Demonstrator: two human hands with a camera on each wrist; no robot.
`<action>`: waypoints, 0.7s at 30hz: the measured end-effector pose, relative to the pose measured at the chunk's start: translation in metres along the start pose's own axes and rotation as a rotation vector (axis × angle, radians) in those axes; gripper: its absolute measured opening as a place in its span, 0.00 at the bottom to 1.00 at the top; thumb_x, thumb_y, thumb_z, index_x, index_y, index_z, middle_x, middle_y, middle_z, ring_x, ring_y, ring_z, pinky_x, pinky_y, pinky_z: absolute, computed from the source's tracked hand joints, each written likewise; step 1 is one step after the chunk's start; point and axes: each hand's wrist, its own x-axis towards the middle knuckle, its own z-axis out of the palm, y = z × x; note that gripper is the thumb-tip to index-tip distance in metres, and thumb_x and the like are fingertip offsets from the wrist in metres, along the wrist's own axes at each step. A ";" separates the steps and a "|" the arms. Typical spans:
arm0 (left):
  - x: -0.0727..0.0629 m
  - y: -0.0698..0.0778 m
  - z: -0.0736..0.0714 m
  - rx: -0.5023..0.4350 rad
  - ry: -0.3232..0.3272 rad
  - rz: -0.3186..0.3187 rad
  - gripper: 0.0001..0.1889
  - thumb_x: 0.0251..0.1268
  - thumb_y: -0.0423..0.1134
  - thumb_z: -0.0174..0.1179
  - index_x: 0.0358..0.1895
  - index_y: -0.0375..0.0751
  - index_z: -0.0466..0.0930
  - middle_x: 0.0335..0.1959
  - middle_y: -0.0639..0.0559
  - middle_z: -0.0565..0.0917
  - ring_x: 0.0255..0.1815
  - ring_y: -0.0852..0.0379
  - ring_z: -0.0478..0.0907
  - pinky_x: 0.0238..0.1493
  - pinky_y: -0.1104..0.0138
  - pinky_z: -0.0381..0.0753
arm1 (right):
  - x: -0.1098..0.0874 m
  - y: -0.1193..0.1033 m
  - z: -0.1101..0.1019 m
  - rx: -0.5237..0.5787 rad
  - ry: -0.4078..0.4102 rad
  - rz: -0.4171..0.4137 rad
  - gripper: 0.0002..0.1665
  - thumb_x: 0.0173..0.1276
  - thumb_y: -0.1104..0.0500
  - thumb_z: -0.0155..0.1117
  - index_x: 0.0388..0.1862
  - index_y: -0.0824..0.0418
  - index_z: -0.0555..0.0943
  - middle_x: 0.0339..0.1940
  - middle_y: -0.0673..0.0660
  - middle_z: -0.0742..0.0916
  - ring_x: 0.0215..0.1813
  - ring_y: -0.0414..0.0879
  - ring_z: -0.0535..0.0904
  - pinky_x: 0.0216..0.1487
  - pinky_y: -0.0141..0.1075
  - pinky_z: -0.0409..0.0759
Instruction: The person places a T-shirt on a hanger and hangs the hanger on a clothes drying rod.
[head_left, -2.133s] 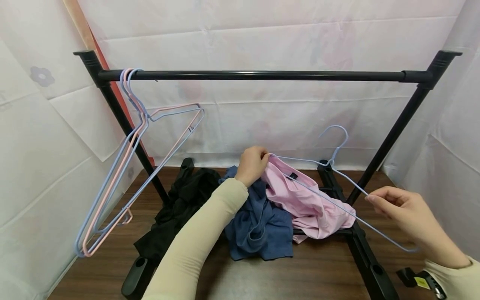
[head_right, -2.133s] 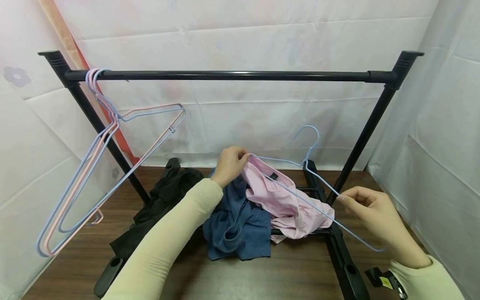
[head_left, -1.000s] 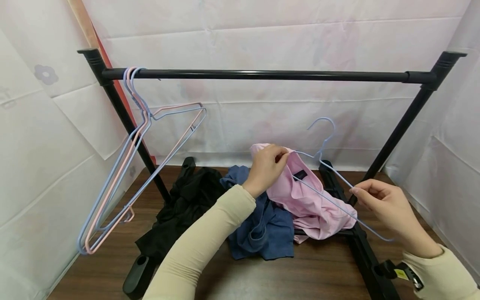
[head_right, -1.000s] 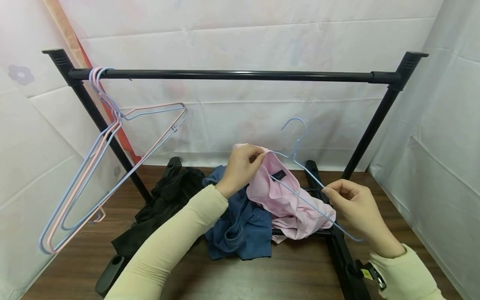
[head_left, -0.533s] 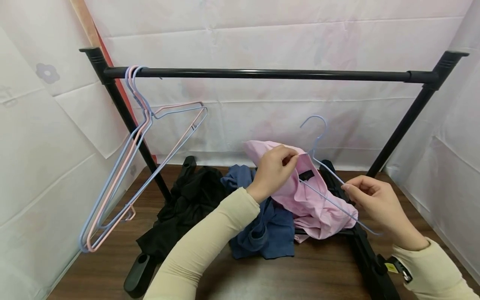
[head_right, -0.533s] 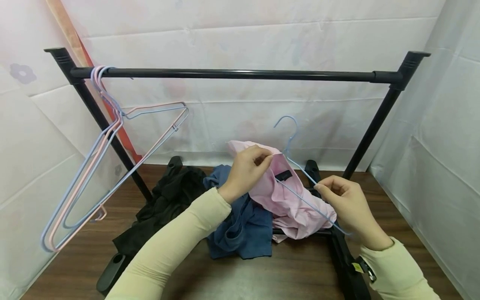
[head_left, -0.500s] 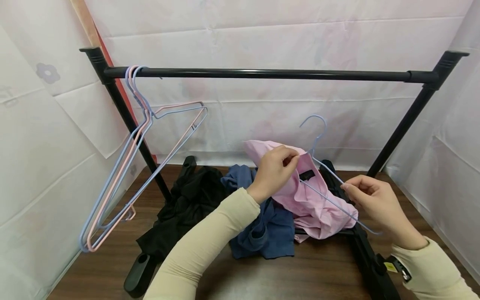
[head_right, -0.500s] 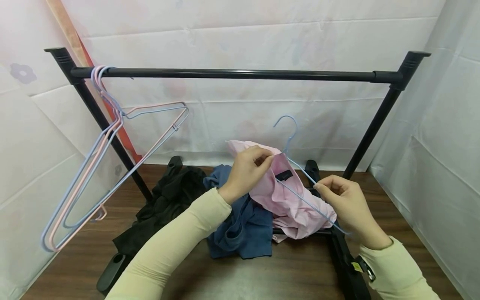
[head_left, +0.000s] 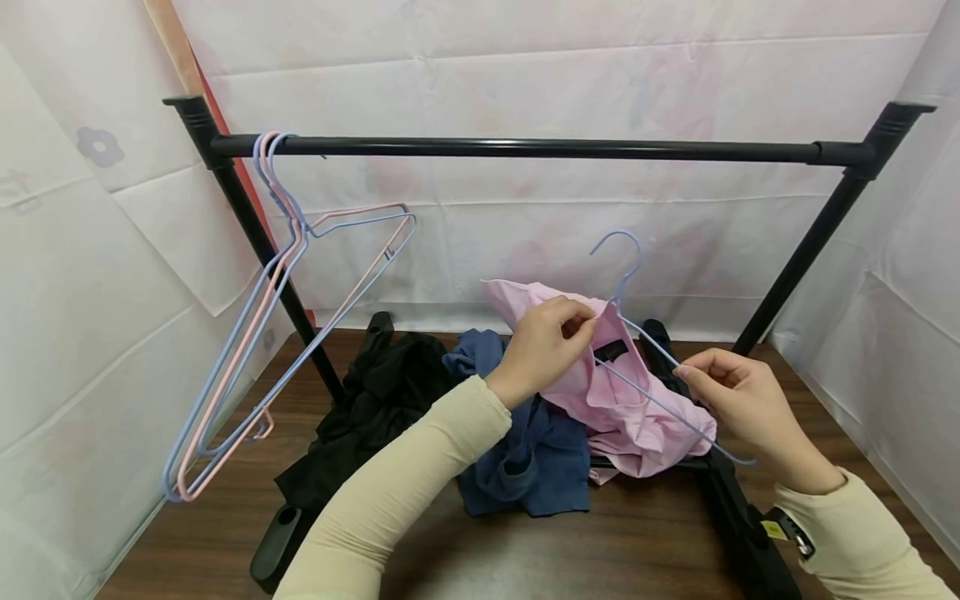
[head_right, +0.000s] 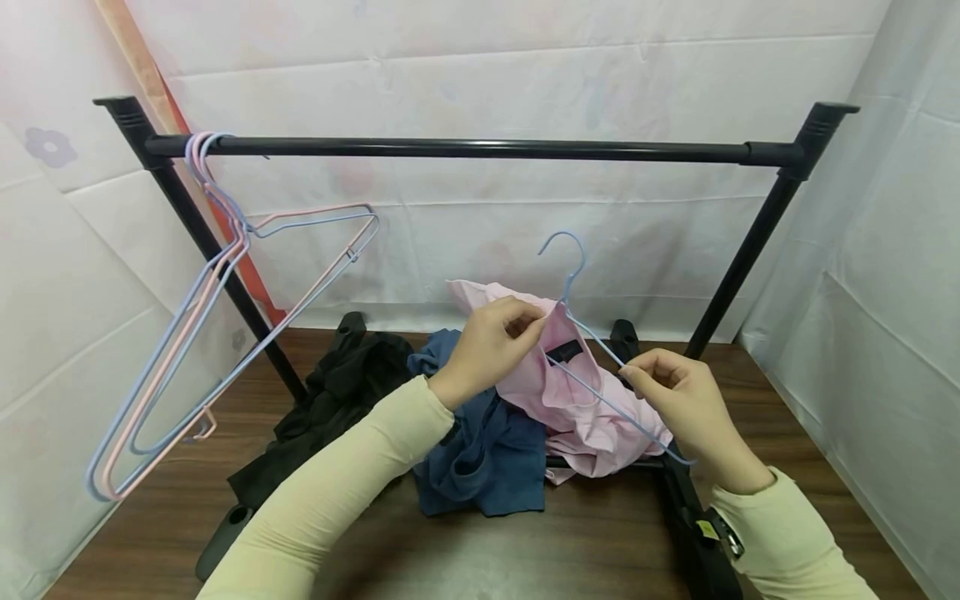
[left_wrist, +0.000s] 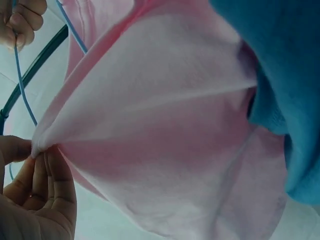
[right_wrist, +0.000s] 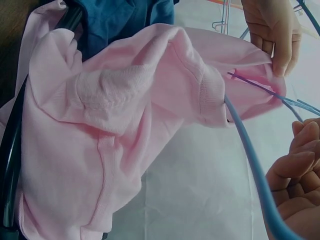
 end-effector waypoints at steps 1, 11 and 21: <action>0.001 -0.001 -0.001 -0.008 -0.006 -0.003 0.07 0.68 0.36 0.59 0.41 0.40 0.86 0.32 0.52 0.83 0.32 0.62 0.77 0.37 0.78 0.74 | 0.000 0.000 0.000 0.000 0.000 -0.005 0.08 0.70 0.58 0.64 0.32 0.61 0.82 0.17 0.42 0.75 0.19 0.37 0.68 0.16 0.36 0.65; 0.020 -0.009 -0.023 0.000 0.038 -0.037 0.10 0.70 0.37 0.60 0.48 0.36 0.85 0.42 0.46 0.86 0.42 0.55 0.81 0.47 0.69 0.81 | 0.002 -0.002 0.000 0.051 -0.019 -0.028 0.06 0.70 0.61 0.64 0.32 0.60 0.82 0.17 0.44 0.76 0.17 0.38 0.67 0.14 0.37 0.62; 0.040 -0.021 -0.026 0.071 -0.297 -0.070 0.20 0.73 0.45 0.57 0.64 0.44 0.77 0.62 0.49 0.80 0.65 0.55 0.74 0.67 0.64 0.72 | 0.003 0.000 0.001 0.053 -0.024 -0.050 0.05 0.69 0.63 0.65 0.32 0.58 0.83 0.17 0.43 0.77 0.19 0.37 0.69 0.17 0.36 0.64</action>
